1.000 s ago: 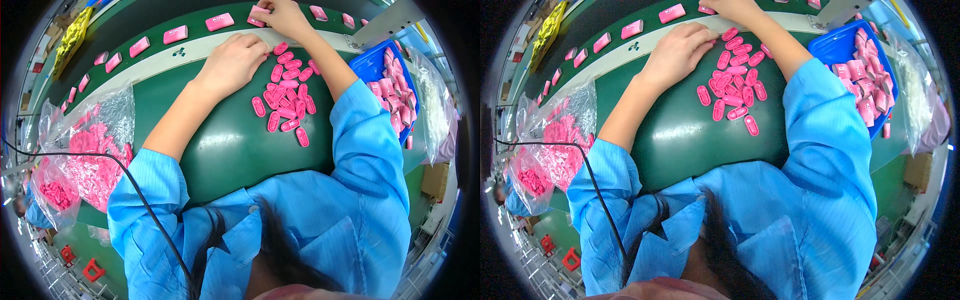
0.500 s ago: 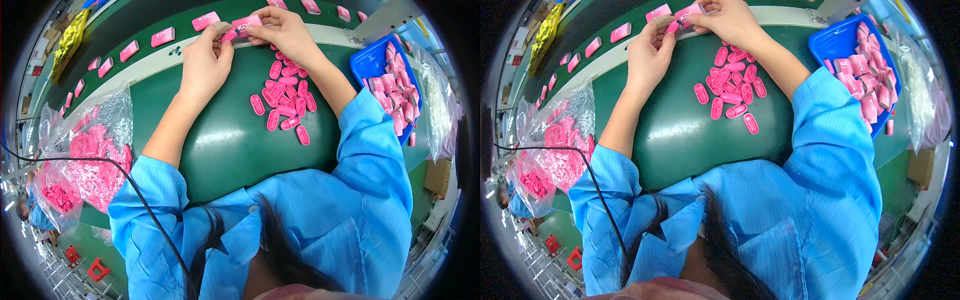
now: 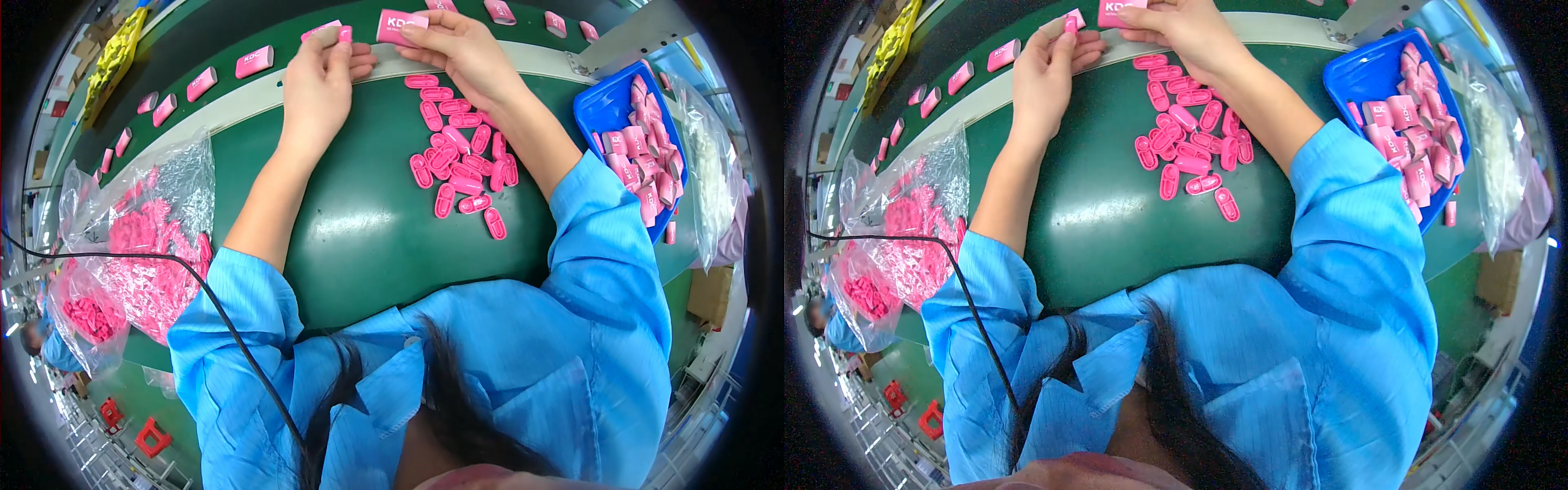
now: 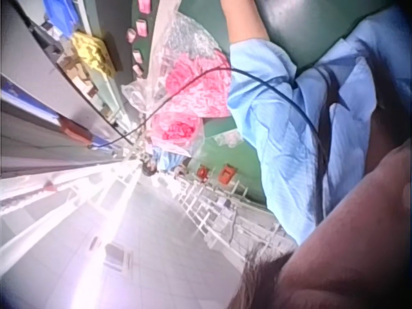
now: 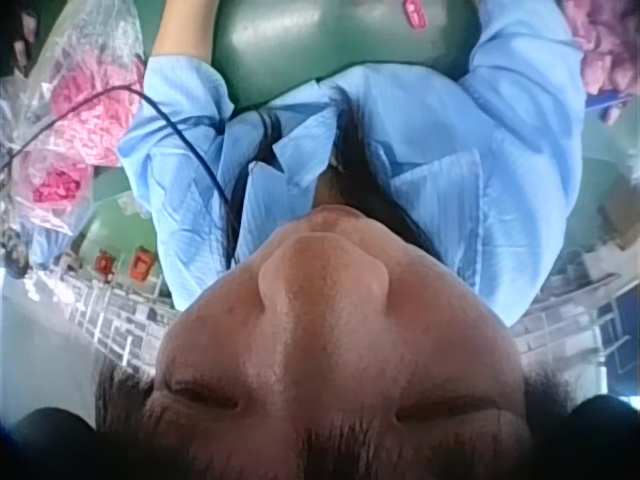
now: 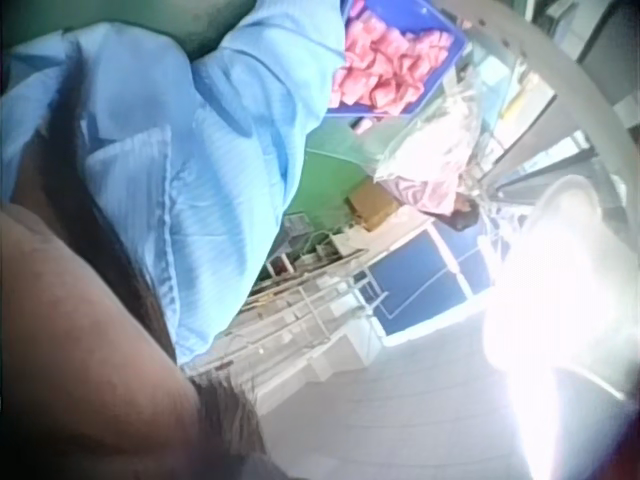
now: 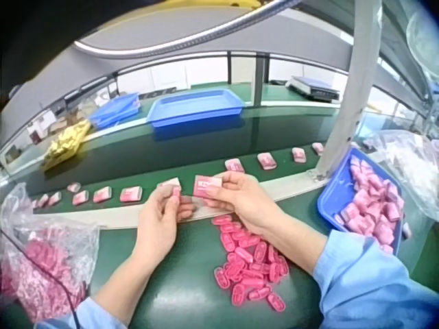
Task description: The person repeatedly picks up pink plastic components from a pile on a green workbench, snaps them together in pairs, and places the assembled units onto a white strip on the conveyor belt. The process is continuous and repetitive throughout the clip.
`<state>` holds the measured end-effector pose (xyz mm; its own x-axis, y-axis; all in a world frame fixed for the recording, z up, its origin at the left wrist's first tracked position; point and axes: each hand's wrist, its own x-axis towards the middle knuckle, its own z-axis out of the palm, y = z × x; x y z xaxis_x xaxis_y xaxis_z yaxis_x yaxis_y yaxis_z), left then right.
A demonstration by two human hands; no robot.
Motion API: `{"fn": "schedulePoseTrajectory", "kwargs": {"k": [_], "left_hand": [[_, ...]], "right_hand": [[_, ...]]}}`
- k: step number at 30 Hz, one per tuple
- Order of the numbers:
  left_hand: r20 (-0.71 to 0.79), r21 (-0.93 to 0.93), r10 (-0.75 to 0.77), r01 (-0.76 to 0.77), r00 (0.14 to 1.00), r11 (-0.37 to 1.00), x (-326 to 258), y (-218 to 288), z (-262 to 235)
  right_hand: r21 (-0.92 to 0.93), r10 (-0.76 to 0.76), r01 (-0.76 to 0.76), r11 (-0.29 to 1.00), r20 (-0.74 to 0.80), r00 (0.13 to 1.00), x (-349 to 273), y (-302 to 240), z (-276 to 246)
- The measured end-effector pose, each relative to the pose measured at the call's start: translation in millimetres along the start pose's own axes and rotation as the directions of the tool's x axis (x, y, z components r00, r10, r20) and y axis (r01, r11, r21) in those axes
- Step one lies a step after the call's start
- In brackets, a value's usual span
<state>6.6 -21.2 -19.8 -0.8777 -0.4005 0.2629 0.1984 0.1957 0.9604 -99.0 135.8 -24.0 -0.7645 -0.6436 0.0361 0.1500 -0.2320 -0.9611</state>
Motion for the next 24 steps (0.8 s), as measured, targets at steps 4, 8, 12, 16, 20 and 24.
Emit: {"fn": "schedulePoseTrajectory", "kwargs": {"k": [4, 8, 12, 16, 20, 24], "left_hand": [[0.060, -0.260, -0.142, 0.153, 0.988, 0.953, -4.8, 15.6, 3.8], [0.047, -0.010, -0.084, 0.084, 0.995, 0.996, -9.7, -2.2, 8.5], [0.047, 0.131, 0.043, -0.049, 0.998, 0.990, -11.3, 1.9, 8.3], [0.030, 0.088, 0.090, -0.092, 0.996, 0.992, -10.5, 3.9, 9.7], [0.066, 0.301, 0.053, -0.071, 0.996, 0.951, -19.6, 13.7, 8.7], [0.015, 0.563, 0.126, -0.112, 0.992, 0.819, -28.0, 17.8, 17.8]], "right_hand": [[-0.058, 0.029, -0.026, 0.998, 0.040, 0.999, -8.7, -12.6, 7.6], [-0.159, 0.001, 0.014, 0.987, 0.088, 0.996, -12.6, -9.0, 7.0], [-0.096, -0.007, 0.013, 0.995, 0.068, 0.998, -15.6, -13.3, 6.9], [-0.086, -0.046, 0.052, 0.995, 0.077, 0.996, -17.0, -13.9, 6.9], [-0.160, -0.088, 0.097, 0.982, 0.065, 0.994, -19.6, -11.8, 10.8], [-0.171, -0.110, 0.108, 0.979, -0.001, 0.994, -25.4, -14.7, 20.7]]}}
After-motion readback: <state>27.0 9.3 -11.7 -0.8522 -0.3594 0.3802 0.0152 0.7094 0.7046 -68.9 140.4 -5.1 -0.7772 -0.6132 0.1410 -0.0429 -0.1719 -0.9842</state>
